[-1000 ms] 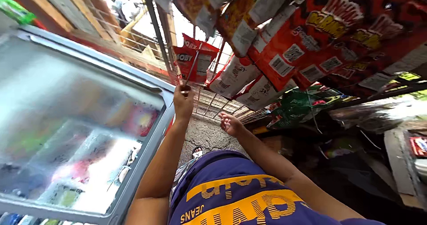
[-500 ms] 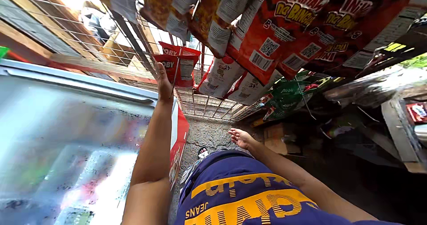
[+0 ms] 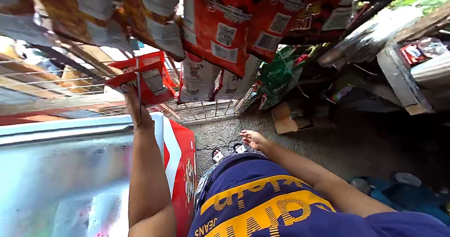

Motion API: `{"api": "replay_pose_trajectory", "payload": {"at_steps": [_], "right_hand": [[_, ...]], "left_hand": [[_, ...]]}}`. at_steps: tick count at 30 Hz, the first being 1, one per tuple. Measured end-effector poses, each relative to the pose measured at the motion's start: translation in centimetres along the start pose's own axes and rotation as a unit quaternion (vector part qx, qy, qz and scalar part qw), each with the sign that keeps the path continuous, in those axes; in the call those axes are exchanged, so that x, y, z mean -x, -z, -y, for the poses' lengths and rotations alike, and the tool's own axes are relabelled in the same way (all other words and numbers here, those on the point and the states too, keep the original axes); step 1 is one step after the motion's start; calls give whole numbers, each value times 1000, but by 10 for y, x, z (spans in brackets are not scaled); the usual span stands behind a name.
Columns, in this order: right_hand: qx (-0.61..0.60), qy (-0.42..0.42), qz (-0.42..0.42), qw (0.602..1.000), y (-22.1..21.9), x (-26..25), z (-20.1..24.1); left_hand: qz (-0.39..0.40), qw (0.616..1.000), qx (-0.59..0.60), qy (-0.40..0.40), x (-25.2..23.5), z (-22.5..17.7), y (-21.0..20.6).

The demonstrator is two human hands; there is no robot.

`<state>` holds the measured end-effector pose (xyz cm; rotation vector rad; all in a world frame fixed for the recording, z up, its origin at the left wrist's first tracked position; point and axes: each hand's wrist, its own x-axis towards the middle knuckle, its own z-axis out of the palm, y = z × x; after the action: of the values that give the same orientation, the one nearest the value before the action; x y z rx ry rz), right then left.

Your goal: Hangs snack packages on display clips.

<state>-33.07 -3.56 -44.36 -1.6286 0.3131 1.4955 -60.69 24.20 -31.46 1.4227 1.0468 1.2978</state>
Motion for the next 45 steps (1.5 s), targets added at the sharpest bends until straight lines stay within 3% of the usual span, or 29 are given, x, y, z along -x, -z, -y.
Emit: {"api": "replay_pose_trajectory", "payload": {"at_steps": [4, 8, 11, 13, 15, 16, 18, 20, 24, 27, 31, 34, 37, 40, 42, 43, 45], "right_hand": [[-9, 4, -6, 1000, 11, -1, -4], [-14, 13, -8, 1000, 28, -2, -12], [-40, 7, -18, 999, 52, -5, -20], [-72, 0, -32, 997, 76, -10, -28], [-103, -1, -53, 993, 99, -15, -35], [-119, -4, -63, 991, 111, -16, -37], [-134, -6, -77, 988, 132, -16, -37], [-103, 13, -63, 993, 148, -6, -19], [8, 149, 86, 985, 151, 47, 49], [50, 256, 250, 932, 133, 100, 111], [98, 299, 408, 857, 95, 154, 167], [51, 280, 429, 858, 71, 173, 181], [120, 341, 366, 857, 71, 177, 184], [190, 543, 125, 808, 82, 151, 179], [167, 624, -5, 763, 87, 119, 182], [158, 636, -34, 755, 89, 103, 187], [167, 596, -32, 785, 91, 78, 199]], "left_hand": [[-5, 998, 40, -45, 3, 5, 8], [-106, 994, 2, -10, 25, 2, 10], [-188, 981, -40, 33, 72, 3, 3], [-191, 975, -84, 72, 120, 6, -15], [-128, 976, -143, 100, 171, 21, -37], [-55, 979, -169, 104, 193, 25, -48], [107, 974, -186, 71, 221, 30, -78], [210, 963, -167, 8, 225, 21, -120], [249, 950, -152, -115, 210, -10, -192], [220, 954, -117, -168, 195, -25, -237], [189, 973, -6, -129, 183, -25, -279], [184, 979, 82, -30, 180, -34, -299], [161, 984, 75, -21, 179, -48, -305], [143, 985, -5, -91, 175, -50, -303], [131, 989, -20, -68, 174, -50, -303], [134, 990, -16, -47, 174, -51, -302], [135, 991, -4, 3, 172, -53, -302]]}}
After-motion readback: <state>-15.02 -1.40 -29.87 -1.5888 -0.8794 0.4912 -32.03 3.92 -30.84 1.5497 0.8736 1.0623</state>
